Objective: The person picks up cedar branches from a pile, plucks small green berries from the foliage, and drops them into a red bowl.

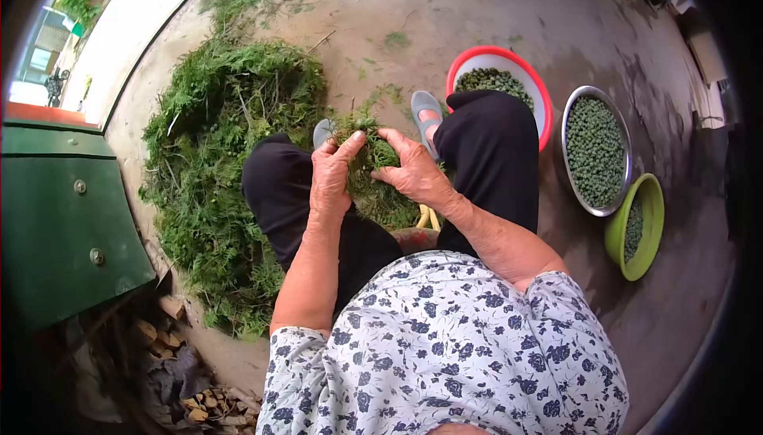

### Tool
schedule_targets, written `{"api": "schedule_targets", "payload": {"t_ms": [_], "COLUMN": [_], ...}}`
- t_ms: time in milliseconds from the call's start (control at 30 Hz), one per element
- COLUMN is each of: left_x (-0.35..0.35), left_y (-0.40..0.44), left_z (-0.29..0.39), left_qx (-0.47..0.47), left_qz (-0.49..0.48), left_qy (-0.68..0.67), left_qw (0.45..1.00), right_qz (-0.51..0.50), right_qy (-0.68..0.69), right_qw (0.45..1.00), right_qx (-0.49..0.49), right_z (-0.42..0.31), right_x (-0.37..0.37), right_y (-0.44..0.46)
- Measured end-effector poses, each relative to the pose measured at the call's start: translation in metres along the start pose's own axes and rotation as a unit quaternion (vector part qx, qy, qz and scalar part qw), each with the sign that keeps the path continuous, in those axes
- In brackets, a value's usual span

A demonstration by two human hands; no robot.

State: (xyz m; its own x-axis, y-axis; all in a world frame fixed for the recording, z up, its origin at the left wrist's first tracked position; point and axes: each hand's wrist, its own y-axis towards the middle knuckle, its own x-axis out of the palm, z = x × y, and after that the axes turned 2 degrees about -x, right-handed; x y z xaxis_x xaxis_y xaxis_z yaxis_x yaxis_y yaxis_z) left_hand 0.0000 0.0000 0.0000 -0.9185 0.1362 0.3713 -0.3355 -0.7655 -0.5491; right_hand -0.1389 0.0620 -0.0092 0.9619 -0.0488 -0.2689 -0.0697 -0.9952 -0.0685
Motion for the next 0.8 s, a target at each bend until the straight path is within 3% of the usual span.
{"api": "schedule_targets", "payload": {"t_ms": [100, 200, 300, 367, 400, 567, 800], "left_x": [0.005, 0.001, 0.003, 0.000, -0.001, -0.003, 0.007], "left_y": [0.006, 0.011, 0.011, 0.014, 0.015, 0.023, 0.009], "left_z": [-0.008, -0.010, -0.007, -0.012, -0.013, -0.028, -0.025], "left_qx": [0.040, 0.056, 0.048, 0.060, 0.057, 0.081, 0.095], "left_qz": [-0.003, 0.000, 0.036, 0.047, 0.046, 0.008, -0.028], "left_qy": [-0.071, -0.041, -0.074, -0.054, -0.053, 0.015, 0.124], "left_qw": [0.997, 0.998, 0.995, 0.996, 0.996, 0.997, 0.987], "right_qz": [-0.024, -0.012, 0.043, 0.192, 0.234, 0.173, 0.084], "right_qy": [-0.028, -0.010, -0.039, -0.053, -0.113, -0.084, -0.108], "right_qw": [0.999, 0.999, 0.997, 0.977, 0.956, 0.961, 0.985], "right_qx": [-0.014, -0.041, -0.057, -0.073, -0.138, -0.199, -0.102], "right_z": [0.008, 0.011, 0.005, 0.005, 0.003, -0.005, 0.002], "right_x": [-0.003, 0.000, -0.013, -0.022, -0.025, -0.016, -0.022], "right_y": [0.001, 0.002, 0.005, 0.010, 0.013, 0.018, 0.016]}}
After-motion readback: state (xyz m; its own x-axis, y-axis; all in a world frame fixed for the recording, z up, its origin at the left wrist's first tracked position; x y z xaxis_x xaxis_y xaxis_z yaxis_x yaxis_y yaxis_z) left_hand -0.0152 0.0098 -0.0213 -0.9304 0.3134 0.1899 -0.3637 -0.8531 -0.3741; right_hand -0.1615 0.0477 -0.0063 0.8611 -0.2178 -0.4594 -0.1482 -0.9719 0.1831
